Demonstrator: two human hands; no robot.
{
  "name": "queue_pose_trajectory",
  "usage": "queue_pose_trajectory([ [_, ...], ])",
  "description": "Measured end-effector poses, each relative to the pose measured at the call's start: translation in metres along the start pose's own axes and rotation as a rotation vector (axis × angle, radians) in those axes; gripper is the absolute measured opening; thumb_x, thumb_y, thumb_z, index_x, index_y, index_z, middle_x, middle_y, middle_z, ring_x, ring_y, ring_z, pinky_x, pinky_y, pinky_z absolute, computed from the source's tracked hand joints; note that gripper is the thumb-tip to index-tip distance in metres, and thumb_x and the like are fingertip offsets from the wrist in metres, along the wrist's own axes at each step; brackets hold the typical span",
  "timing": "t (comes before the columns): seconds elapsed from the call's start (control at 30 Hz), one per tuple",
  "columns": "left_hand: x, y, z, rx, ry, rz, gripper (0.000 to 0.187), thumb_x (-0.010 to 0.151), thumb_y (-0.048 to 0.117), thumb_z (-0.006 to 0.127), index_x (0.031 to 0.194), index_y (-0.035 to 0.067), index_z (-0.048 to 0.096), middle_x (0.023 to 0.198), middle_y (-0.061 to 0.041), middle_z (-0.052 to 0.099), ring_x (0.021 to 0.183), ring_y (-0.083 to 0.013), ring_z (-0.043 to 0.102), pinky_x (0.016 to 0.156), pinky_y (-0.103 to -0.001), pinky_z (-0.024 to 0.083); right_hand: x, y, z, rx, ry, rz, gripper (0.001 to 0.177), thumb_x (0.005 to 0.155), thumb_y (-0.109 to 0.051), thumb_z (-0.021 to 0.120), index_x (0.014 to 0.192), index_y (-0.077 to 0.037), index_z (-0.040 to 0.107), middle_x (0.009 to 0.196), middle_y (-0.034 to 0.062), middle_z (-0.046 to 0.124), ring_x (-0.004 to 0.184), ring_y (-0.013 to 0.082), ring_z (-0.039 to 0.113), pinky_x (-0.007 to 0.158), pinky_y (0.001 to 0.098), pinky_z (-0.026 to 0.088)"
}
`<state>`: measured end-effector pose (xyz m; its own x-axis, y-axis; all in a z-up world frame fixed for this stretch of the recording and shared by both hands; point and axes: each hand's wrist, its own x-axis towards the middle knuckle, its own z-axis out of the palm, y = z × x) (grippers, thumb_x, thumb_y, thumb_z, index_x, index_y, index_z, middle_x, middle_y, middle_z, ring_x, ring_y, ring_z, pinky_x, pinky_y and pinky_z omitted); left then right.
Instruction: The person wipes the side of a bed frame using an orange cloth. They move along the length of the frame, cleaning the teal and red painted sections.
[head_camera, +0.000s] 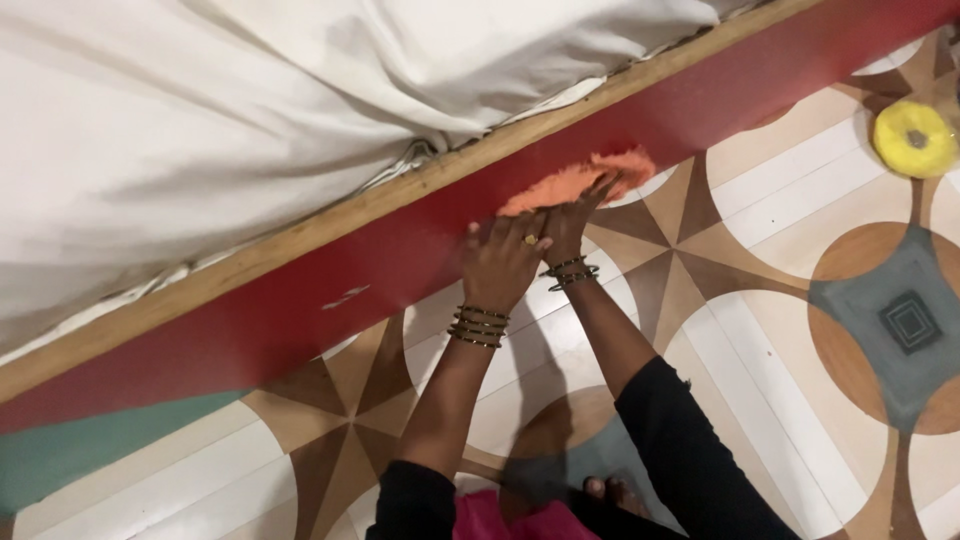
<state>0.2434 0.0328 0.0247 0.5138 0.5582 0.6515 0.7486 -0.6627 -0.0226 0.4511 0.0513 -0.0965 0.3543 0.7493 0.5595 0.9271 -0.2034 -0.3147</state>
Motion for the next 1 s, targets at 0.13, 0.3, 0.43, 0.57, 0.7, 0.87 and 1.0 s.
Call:
queue_pose_trajectory([
  [0.13, -0.044, 0.002, 0.039, 0.076, -0.082, 0.017, 0.050, 0.107, 0.058, 0.046, 0.140, 0.025, 0.065, 0.126, 0.006, 0.064, 0.131, -0.0103, 0.051, 0.124, -0.057, 0.003, -0.057, -0.011, 0.037, -0.011, -0.222, 0.042, 0.044, 0.104, -0.039, 0.038, 0.100, 0.001, 0.058, 0.104, 0.0216, 0.048, 0.147, 0.0493, 0.032, 0.130, 0.0761, -0.002],
  [0.3, -0.119, -0.035, 0.037, -0.070, -0.530, -0.114, 0.047, 0.107, 0.058, 0.039, 0.124, 0.023, 0.064, 0.142, 0.001, 0.062, 0.142, -0.0141, 0.046, 0.122, -0.061, 0.016, -0.091, -0.100, 0.024, -0.450, -0.573, -0.218, 0.060, 0.090, -0.050, 0.036, 0.101, -0.002, 0.070, 0.106, 0.0258, 0.066, 0.138, 0.0517, 0.042, 0.119, 0.0765, 0.004],
  [0.43, -0.144, -0.072, -0.003, -0.014, -0.403, -0.204, 0.060, 0.101, 0.058, 0.030, 0.148, 0.028, 0.053, 0.149, -0.003, 0.049, 0.137, -0.0252, 0.042, 0.111, -0.075, 0.012, -0.090, -0.161, -0.018, 0.388, -0.226, 0.180, 0.096, 0.100, -0.055, 0.041, 0.149, 0.025, 0.019, 0.151, 0.0554, 0.019, 0.120, 0.0558, 0.045, 0.112, 0.0654, 0.036],
  [0.57, -0.108, -0.065, -0.033, -0.036, -0.435, -0.359, 0.065, 0.102, 0.066, 0.028, 0.152, 0.030, 0.048, 0.158, -0.006, 0.040, 0.147, -0.0308, 0.034, 0.110, -0.081, 0.004, -0.042, -0.169, -0.060, 0.064, -0.131, -0.089, 0.069, 0.098, -0.062, 0.049, 0.130, -0.002, 0.054, 0.156, 0.0458, 0.015, 0.152, 0.0633, 0.016, 0.122, 0.0762, 0.011],
  [0.7, -0.023, -0.038, -0.040, -0.055, 0.075, -0.250, 0.065, 0.103, 0.070, 0.031, 0.150, 0.028, 0.051, 0.157, -0.013, 0.045, 0.146, -0.0367, 0.036, 0.111, -0.073, -0.001, 0.058, -0.127, -0.105, 0.097, 0.405, -0.475, 0.068, 0.093, -0.068, 0.051, 0.146, -0.028, 0.035, 0.171, 0.0182, 0.004, 0.160, 0.0452, 0.002, 0.127, 0.0663, 0.000],
  [0.87, 0.075, 0.024, -0.026, -0.146, 0.035, -0.008, 0.057, 0.112, 0.064, 0.042, 0.149, 0.023, 0.056, 0.135, -0.005, 0.059, 0.130, -0.0267, 0.051, 0.118, -0.055, 0.013, 0.139, -0.034, -0.141, 0.001, 0.542, -0.475, 0.079, 0.095, -0.066, 0.047, 0.160, -0.029, 0.020, 0.171, 0.0170, 0.002, 0.159, 0.0443, 0.002, 0.125, 0.0622, 0.005],
  [1.0, 0.137, 0.088, 0.011, -0.065, 0.067, 0.120, 0.053, 0.115, 0.057, 0.042, 0.143, 0.015, 0.056, 0.137, -0.003, 0.059, 0.135, -0.0160, 0.050, 0.126, -0.048, 0.006, 0.144, 0.062, -0.131, -0.034, 0.459, -0.309, 0.078, 0.097, -0.059, 0.047, 0.160, -0.030, 0.010, 0.167, 0.0227, 0.004, 0.154, 0.0486, 0.005, 0.120, 0.0624, 0.013],
])
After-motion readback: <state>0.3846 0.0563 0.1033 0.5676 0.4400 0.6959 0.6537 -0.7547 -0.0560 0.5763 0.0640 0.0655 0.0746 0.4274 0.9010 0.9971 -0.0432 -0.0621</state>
